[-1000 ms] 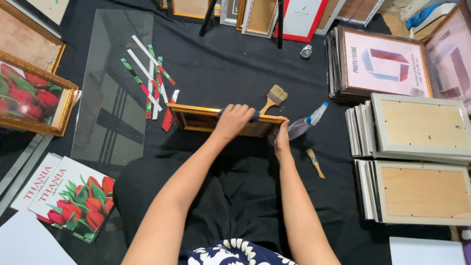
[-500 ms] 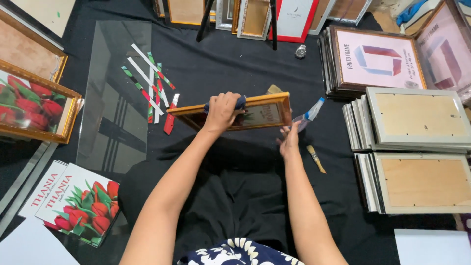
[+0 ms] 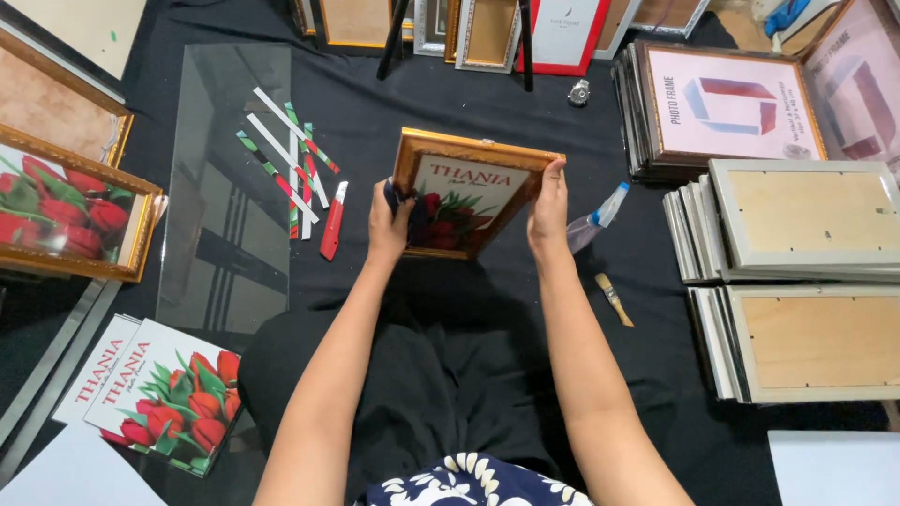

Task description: The person wipes the surface of a gold photo frame with a dark cloth, rotating the frame to clean all sides. The person continues wiping the frame repeatedly while seated on the floor.

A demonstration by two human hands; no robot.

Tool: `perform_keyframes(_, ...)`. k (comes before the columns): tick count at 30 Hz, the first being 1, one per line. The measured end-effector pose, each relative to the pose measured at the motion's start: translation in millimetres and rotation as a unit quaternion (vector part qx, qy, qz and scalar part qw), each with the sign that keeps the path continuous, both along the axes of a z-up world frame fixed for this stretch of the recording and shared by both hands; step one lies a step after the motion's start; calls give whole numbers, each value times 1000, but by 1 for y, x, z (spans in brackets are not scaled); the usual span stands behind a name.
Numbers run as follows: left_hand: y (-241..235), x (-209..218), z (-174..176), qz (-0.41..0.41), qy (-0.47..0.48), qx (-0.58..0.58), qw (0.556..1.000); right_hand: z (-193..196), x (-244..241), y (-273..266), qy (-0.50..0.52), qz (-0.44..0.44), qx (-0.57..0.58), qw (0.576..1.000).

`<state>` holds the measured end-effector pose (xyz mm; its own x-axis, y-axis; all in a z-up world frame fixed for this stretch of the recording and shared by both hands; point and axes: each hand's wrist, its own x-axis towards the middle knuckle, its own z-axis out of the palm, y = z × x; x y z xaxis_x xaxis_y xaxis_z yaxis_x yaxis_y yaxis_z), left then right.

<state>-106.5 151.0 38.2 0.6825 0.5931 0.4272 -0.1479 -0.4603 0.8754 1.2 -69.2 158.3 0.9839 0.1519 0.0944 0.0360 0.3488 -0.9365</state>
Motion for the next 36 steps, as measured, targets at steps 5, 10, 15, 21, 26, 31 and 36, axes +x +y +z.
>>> perform_keyframes(5, 4, -16, 9, 14, 17, -47, 999, 15, -24, 18, -23, 16, -93, 995)
perform_keyframes(10, 15, -22, -15, 42, 62, -76, 994, 35, -49, 37, -19, 15, -164, 986)
perform_keyframes(15, 12, -21, -18, 40, 69, -77, 994, 42, -55, 33, -13, 3, -204, 979)
perform_keyframes(21, 16, -32, -25, 207, -31, -1, 978, -1, -37, 36, -60, -17, -179, 982)
perform_keyframes(26, 25, -3, 67, 220, -110, 342, 907, -7, -36, 37, -59, -21, -166, 984)
perform_keyframes(31, -7, 48, 100, 200, -72, 488, 846, 11, -45, 40, -52, -22, -165, 985)
perform_keyframes(36, -27, 58, 116, 137, -96, 549, 819, 34, -52, 50, -46, -25, -134, 990)
